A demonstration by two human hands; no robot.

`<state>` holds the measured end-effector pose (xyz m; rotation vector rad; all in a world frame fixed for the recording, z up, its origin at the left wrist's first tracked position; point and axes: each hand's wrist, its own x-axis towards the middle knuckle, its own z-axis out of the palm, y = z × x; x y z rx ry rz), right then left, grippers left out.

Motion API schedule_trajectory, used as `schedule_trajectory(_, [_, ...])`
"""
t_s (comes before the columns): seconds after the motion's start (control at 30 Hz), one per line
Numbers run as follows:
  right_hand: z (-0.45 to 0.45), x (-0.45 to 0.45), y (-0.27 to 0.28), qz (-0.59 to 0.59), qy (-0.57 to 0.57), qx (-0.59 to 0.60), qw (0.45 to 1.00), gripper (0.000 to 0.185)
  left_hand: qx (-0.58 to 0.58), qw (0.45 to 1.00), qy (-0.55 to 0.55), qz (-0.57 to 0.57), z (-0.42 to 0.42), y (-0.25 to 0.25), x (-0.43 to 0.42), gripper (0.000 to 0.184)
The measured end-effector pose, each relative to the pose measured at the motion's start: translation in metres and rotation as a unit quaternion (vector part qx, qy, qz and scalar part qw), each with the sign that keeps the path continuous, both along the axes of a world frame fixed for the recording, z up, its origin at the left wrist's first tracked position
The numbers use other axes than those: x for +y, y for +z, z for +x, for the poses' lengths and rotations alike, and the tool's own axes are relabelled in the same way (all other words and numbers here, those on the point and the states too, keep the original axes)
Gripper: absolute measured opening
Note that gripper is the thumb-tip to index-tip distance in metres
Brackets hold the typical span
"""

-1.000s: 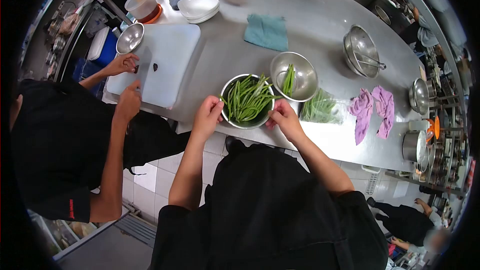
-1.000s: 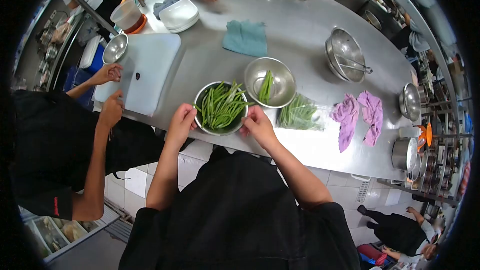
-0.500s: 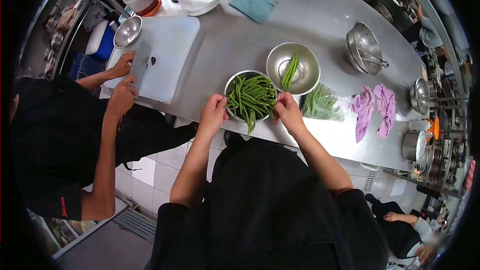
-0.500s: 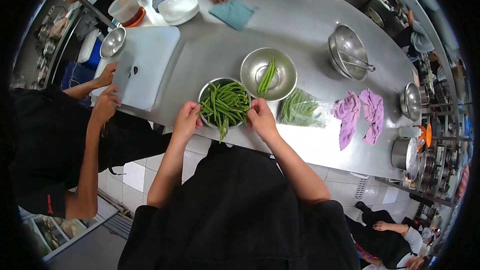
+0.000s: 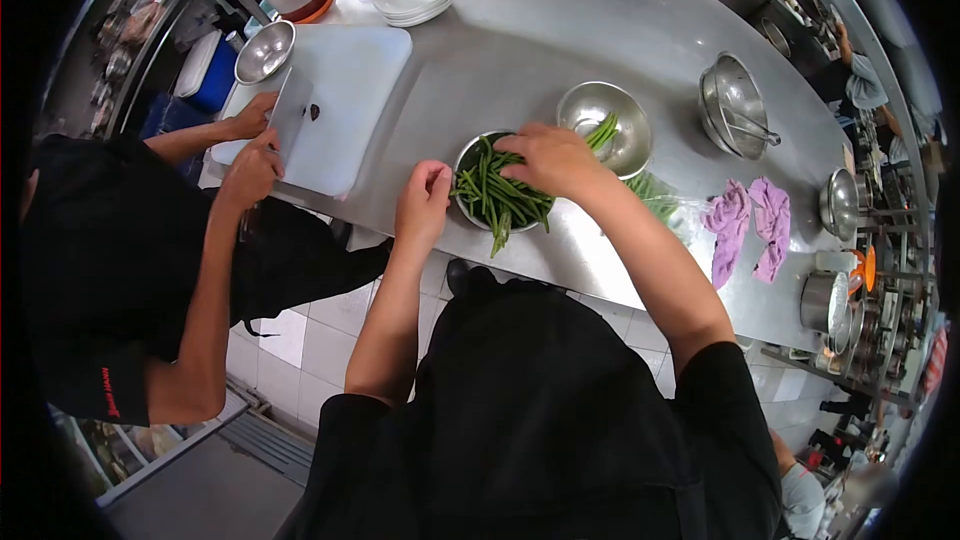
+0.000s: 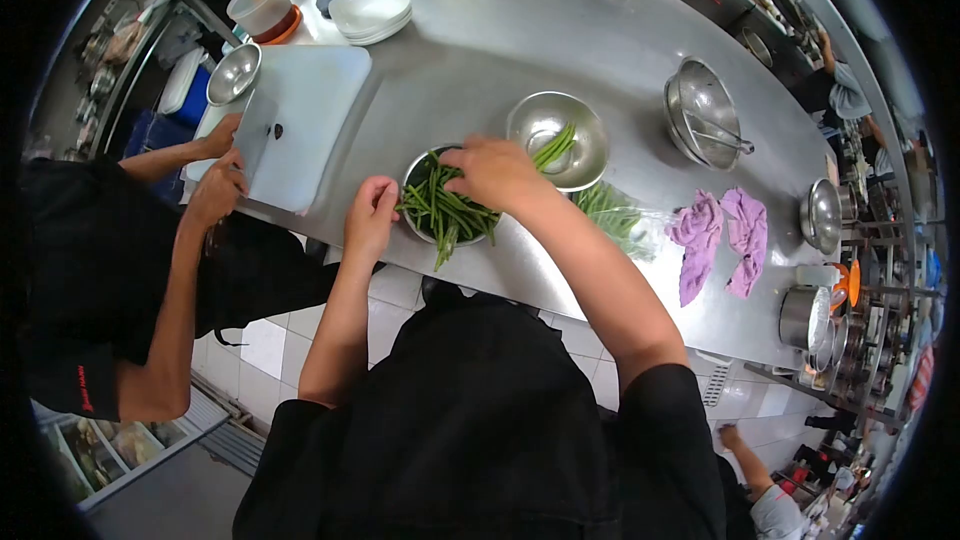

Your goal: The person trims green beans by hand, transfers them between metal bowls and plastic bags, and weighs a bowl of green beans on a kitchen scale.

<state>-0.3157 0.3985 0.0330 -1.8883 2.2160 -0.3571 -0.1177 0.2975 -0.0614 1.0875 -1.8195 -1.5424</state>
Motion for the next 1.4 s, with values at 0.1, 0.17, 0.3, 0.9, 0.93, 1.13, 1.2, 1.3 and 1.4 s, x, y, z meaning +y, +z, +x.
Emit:
schedule_trajectory(0.1, [-0.004, -0.020, -0.020, 0.153, 0.037, 0.042, 0.987, 0.037, 0.000, 1.000, 0.026, -0.002, 0.006, 0.001, 0.002, 0.024])
schedule_trajectory(0.17, [-0.011, -0.028, -0.034, 0.178, 0.057, 0.063, 0.980, 0.036, 0.014, 0.999, 0.040, -0.009, 0.013, -0.006, -0.001, 0.024])
schedule_trajectory(0.3, [-0.040, -0.030, -0.032, 0.165, 0.062, -0.094, 0.980, 0.030, 0.001, 0.998, 0.059, -0.037, 0.026, -0.012, -0.005, 0.024])
schedule_trajectory(0.9, [-0.093, 0.025, -0.021, 0.124, -0.161, -0.712, 0.672, 0.025, 0.030, 0.986, 0.112, -0.122, 0.020, 0.031, -0.011, 0.021])
schedule_trajectory(0.93, [-0.092, 0.028, -0.021, 0.122, -0.154, -0.718, 0.668, 0.026, 0.030, 0.986, 0.111, -0.123, 0.014, 0.043, -0.006, 0.021])
schedule_trajectory(1.13, [-0.060, 0.043, -0.011, 0.067, -0.134, -0.738, 0.658, 0.028, -0.028, 0.989, -0.080, -0.122, -0.050, 0.084, 0.039, 0.033])
schedule_trajectory(1.2, [-0.052, 0.047, -0.010, 0.040, -0.133, -0.746, 0.651, 0.029, -0.047, 0.985, -0.092, -0.134, -0.061, 0.079, 0.036, 0.034])
schedule_trajectory(1.3, [-0.054, 0.058, -0.015, 0.013, -0.154, -0.743, 0.651, 0.028, -0.011, 0.987, -0.094, -0.128, -0.069, 0.072, 0.033, 0.038])
schedule_trajectory(1.4, [-0.074, 0.072, -0.011, -0.021, -0.180, -0.719, 0.671, 0.030, -0.011, 0.993, -0.117, 0.027, -0.065, 0.081, 0.017, 0.045])
